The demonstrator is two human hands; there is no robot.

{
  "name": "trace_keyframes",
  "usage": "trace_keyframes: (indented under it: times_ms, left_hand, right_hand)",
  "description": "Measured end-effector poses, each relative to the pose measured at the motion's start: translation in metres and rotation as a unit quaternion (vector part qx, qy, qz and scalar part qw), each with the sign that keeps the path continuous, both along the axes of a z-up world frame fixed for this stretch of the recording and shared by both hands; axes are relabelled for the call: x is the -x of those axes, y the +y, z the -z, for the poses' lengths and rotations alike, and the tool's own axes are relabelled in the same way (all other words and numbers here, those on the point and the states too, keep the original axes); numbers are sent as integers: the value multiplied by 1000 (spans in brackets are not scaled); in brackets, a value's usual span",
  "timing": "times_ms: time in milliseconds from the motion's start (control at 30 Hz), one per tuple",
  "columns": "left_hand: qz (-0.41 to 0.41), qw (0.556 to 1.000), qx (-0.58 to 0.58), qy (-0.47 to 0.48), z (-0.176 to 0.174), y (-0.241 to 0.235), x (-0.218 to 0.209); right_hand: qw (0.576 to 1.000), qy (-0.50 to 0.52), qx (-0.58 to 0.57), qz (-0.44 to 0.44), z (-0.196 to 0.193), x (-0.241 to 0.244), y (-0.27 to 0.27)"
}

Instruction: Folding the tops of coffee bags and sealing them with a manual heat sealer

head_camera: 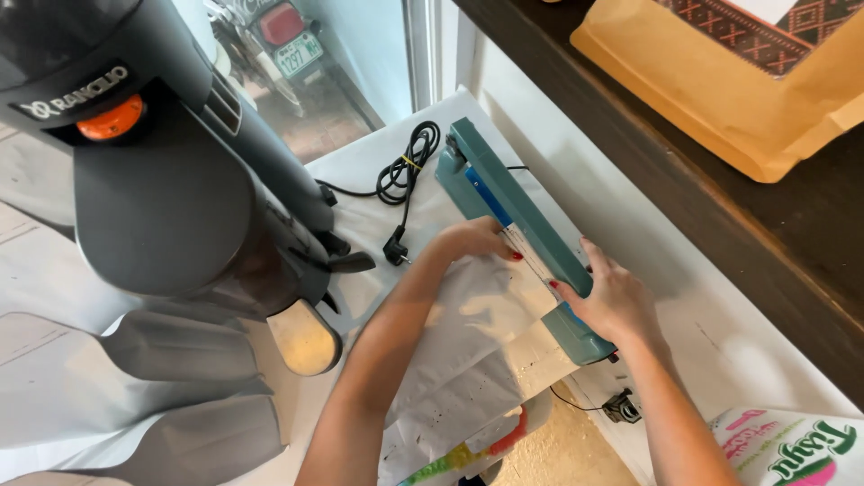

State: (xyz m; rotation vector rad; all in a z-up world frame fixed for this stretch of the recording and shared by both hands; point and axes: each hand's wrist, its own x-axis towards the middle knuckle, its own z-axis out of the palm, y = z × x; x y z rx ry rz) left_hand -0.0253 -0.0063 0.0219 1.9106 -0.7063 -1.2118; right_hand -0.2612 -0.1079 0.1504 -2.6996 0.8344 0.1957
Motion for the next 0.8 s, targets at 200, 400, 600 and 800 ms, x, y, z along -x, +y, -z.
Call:
trace_keyframes:
  times_ms: [200,400,600,800]
  left_hand:
    - [-25,999,-4,21,-1,4,-5]
    - [9,1000,-3,-22,18,-6,-12]
    - [-9,998,-4,-54,17,3,-9]
    - [-53,996,9,-76,1,30,-13]
  right_hand:
    - [1000,30,-5,7,-1,-3,1]
    - [999,36,7,-12,-9,0,3]
    - [998,46,-20,-38,-73,0,20]
    - [999,42,-24,-22,-166,15,47]
